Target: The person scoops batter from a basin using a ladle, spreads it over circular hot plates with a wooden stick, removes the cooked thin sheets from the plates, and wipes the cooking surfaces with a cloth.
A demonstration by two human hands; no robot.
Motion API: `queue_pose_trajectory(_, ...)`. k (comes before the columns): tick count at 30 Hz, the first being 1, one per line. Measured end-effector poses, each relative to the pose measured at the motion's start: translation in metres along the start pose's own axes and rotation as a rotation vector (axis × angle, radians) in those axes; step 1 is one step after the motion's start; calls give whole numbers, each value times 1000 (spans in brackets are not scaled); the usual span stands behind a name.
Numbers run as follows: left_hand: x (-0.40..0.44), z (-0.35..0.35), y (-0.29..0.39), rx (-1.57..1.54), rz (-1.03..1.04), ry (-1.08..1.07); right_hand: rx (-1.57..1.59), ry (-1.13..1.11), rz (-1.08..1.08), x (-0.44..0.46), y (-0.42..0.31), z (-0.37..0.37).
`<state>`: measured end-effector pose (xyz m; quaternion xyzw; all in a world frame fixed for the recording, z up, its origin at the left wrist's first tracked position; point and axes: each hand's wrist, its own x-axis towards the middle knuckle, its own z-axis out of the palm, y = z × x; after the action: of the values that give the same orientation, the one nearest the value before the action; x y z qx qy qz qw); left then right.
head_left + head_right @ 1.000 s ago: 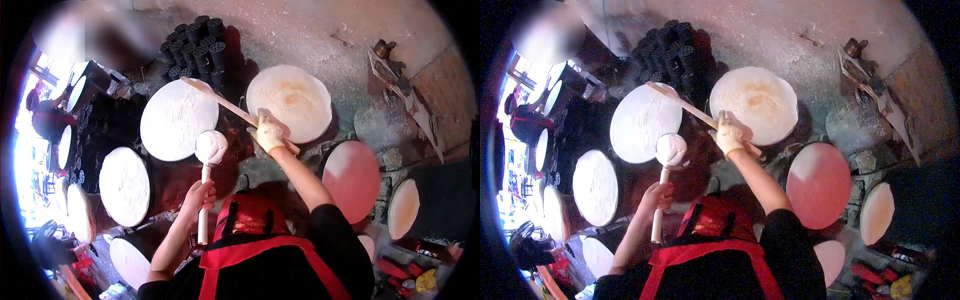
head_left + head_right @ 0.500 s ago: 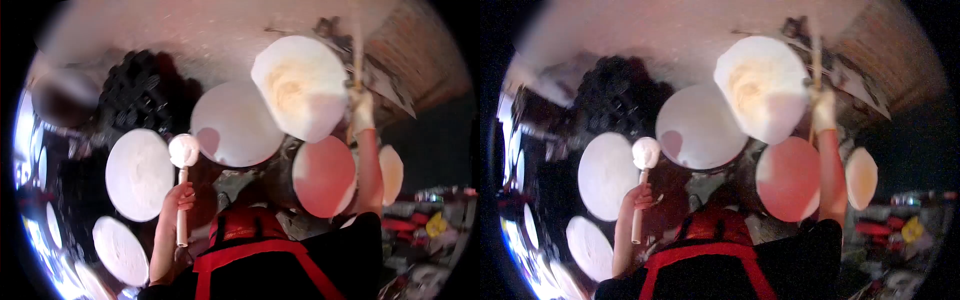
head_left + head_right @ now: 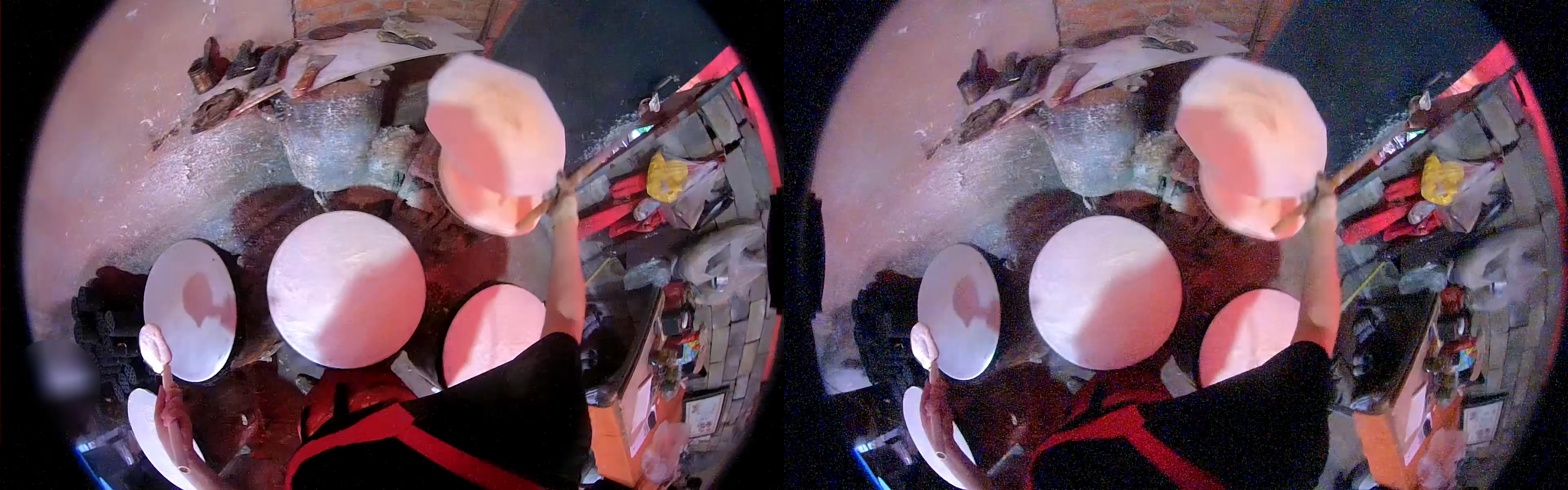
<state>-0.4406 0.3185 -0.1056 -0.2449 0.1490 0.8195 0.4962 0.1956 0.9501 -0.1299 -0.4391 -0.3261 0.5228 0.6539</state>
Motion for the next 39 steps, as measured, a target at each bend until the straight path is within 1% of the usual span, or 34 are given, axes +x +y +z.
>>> queue_pose_trajectory(1,0,6,-4,-23,-3,13,12,83,26,6,17,-11)
queue_pose_trajectory(2,2,8,-8,56,71,50,29,166,48,7,42,-27)
queue_pose_trajectory(4,-3,43,-46,-19,3,91,-104,383,149,40,116,-94)
queue_pose_trajectory(5,-2,44,-52,54,72,101,-255,513,225,62,146,-133)
queue_pose_trajectory(6,0,40,-54,126,140,109,-270,625,229,60,154,-133)
queue_pose_trajectory(8,-3,31,-49,503,282,89,-296,849,232,49,169,-118)
queue_pose_trajectory(9,-4,27,-47,683,359,100,-281,856,197,45,169,-113)
queue_pose_trajectory(10,-7,36,-71,1257,591,126,-268,861,161,40,168,-107)
queue_pose_trajectory(11,-8,44,-84,1623,665,126,-257,863,127,33,166,-102)
queue_pose_trajectory(12,-10,52,-96,1976,772,150,-397,892,64,25,162,-98)
queue_pose_trajectory(13,-13,61,-99,2114,728,156,-537,907,2,19,158,-98)
queue_pose_trajectory(14,-14,59,-90,1893,640,113,-677,903,-58,15,160,-101)
queue_pose_trajectory(15,-12,54,-85,1602,585,111,-315,619,-563,52,234,-166)
queue_pose_trajectory(16,-11,53,-85,1305,550,116,-244,501,-483,32,229,-160)
queue_pose_trajectory(18,-12,59,-88,1282,555,122,-120,292,-297,-12,214,-145)
queue_pose_trajectory(20,7,74,-87,690,321,206,-285,116,-43,-115,153,-44)
queue_pose_trajectory(23,44,74,-54,892,157,234,-103,-484,118,-199,150,26)
queue_pose_trajectory(24,46,83,-58,1124,192,277,-77,-507,286,-230,160,43)
queue_pose_trajectory(25,71,78,-47,1054,173,264,-57,-516,448,-257,178,63)
queue_pose_trajectory(26,97,63,-26,1015,67,173,-39,-517,604,-286,197,84)
queue_pose_trajectory(27,111,63,-25,1039,57,165,-87,-502,676,-321,216,104)
queue_pose_trajectory(28,142,45,-5,1144,24,78,-133,-486,748,-355,235,125)
queue_pose_trajectory(29,172,25,14,1246,-15,-12,-184,-513,684,-392,260,142)
queue_pose_trajectory(30,184,21,16,1396,101,25,-235,-535,618,-430,285,160)
queue_pose_trajectory(31,197,18,17,1542,221,58,-260,-564,616,-465,292,174)
queue_pose_trajectory(32,212,13,27,1858,361,158,-284,-593,613,-501,300,188)
queue_pose_trajectory(34,252,-17,63,2100,818,60,64,-424,776,-553,308,228)
queue_pose_trajectory(35,265,-25,75,2183,1069,12,461,-273,792,-570,325,243)
queue_pose_trajectory(36,257,-16,76,2146,962,104,163,-452,595,-586,329,250)
queue_pose_trajectory(37,252,-11,81,2115,961,145,-213,-582,344,-602,333,256)
queue_pose_trajectory(38,247,-6,85,2089,957,185,-517,-625,101,-618,336,263)
queue_pose_trajectory(39,245,-4,92,2064,960,224,-600,-662,2,-629,334,277)
